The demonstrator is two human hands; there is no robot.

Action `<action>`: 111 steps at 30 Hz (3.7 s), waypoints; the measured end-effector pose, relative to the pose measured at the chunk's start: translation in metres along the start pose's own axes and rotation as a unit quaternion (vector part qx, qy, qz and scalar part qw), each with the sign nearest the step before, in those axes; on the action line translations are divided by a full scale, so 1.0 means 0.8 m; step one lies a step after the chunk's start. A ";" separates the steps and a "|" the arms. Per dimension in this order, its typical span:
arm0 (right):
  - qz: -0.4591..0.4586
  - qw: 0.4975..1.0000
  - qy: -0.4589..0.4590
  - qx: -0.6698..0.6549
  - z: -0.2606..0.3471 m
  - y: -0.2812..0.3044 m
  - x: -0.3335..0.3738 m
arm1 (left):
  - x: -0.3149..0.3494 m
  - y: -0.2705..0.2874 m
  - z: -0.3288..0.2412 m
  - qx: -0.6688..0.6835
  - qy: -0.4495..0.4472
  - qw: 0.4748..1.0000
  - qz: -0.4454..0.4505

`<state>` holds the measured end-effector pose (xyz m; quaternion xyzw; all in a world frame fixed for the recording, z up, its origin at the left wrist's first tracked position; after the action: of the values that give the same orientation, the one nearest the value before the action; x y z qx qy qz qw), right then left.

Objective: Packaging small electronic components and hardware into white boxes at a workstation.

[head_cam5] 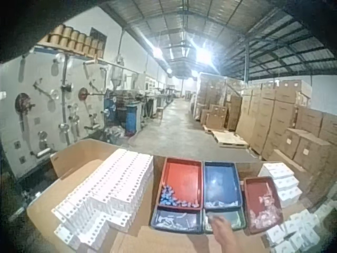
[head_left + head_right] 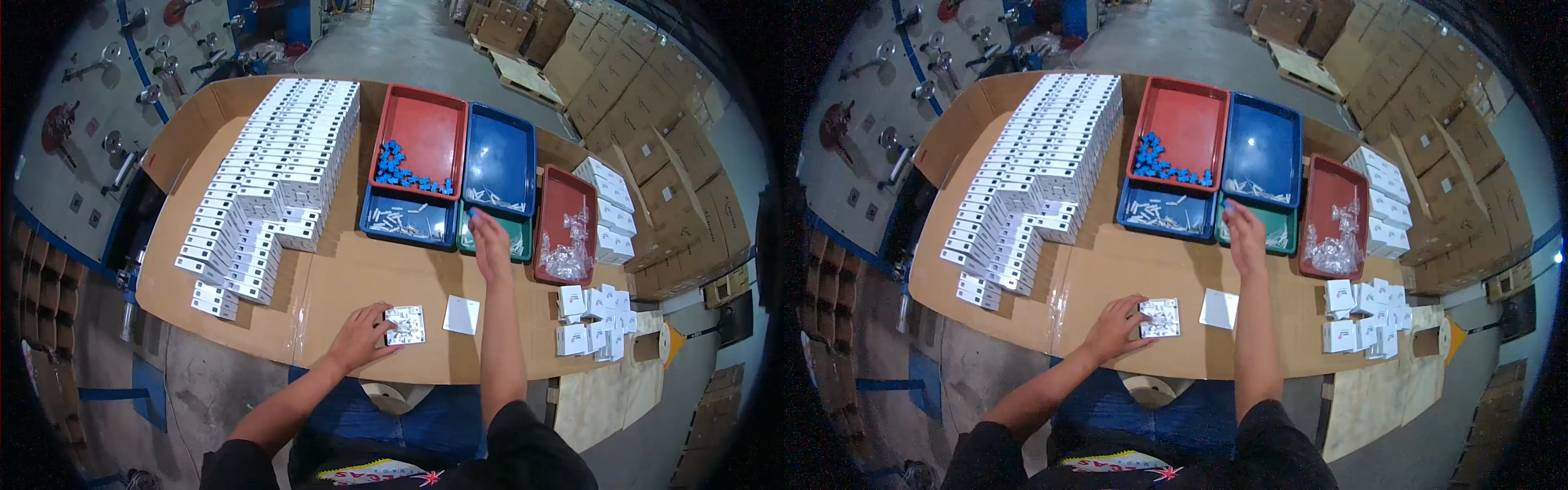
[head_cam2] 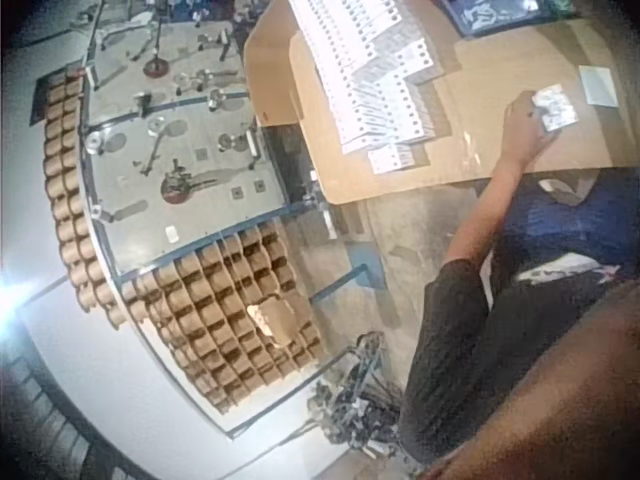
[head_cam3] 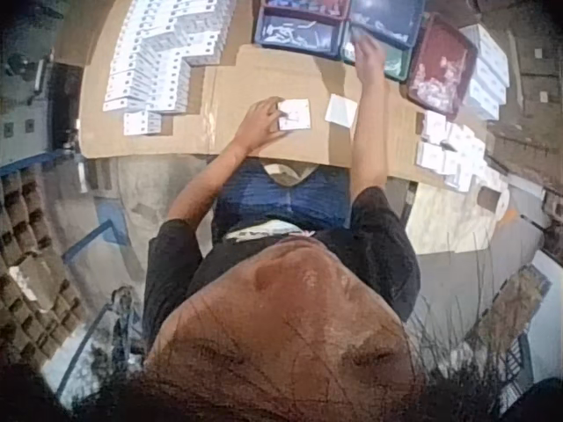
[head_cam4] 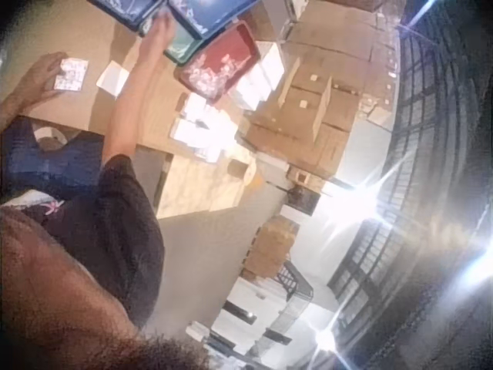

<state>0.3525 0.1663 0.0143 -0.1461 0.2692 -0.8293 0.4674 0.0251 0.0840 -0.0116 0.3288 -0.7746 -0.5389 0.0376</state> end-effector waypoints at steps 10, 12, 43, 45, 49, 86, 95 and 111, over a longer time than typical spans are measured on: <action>0.009 0.993 -0.113 0.034 -0.053 0.001 0.166 | -0.002 0.000 -0.005 0.005 -0.003 1.000 0.005; 0.037 0.988 -0.138 0.054 -0.068 -0.004 0.175 | 0.001 0.002 -0.006 -0.015 -0.003 1.000 -0.011; 0.237 0.837 0.035 0.493 -0.119 -0.095 0.222 | 0.004 -0.002 0.022 0.024 0.079 0.996 -0.039; 0.242 0.832 0.038 0.499 -0.122 -0.096 0.222 | 0.004 -0.001 0.024 0.021 0.082 0.996 -0.039; 0.246 0.824 0.041 0.510 -0.126 -0.096 0.221 | 0.003 -0.002 0.024 0.017 0.083 0.996 -0.029; 0.252 0.809 0.040 0.530 -0.126 -0.096 0.218 | 0.000 -0.009 0.020 0.000 0.068 0.998 -0.007; 0.253 0.802 0.038 0.540 -0.128 -0.097 0.218 | -0.001 -0.004 0.014 -0.011 0.051 0.998 -0.019; -0.101 0.774 -0.052 0.623 0.038 0.084 0.187 | -0.004 -0.003 0.011 -0.007 0.067 0.998 -0.016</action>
<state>0.3364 0.0011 -0.0013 0.1073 -0.3475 -0.8492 0.3829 0.0251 0.0919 -0.0164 0.3759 -0.7613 -0.5217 0.0829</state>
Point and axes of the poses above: each hand's wrist, its own x-axis away from the middle knuckle, its own y-axis out of the back of the hand, z = x × y, the point moved 10 cm from there along -x, towards the middle knuckle, and after that the axes turned 9 degrees about -x, right-handed, at the moved point
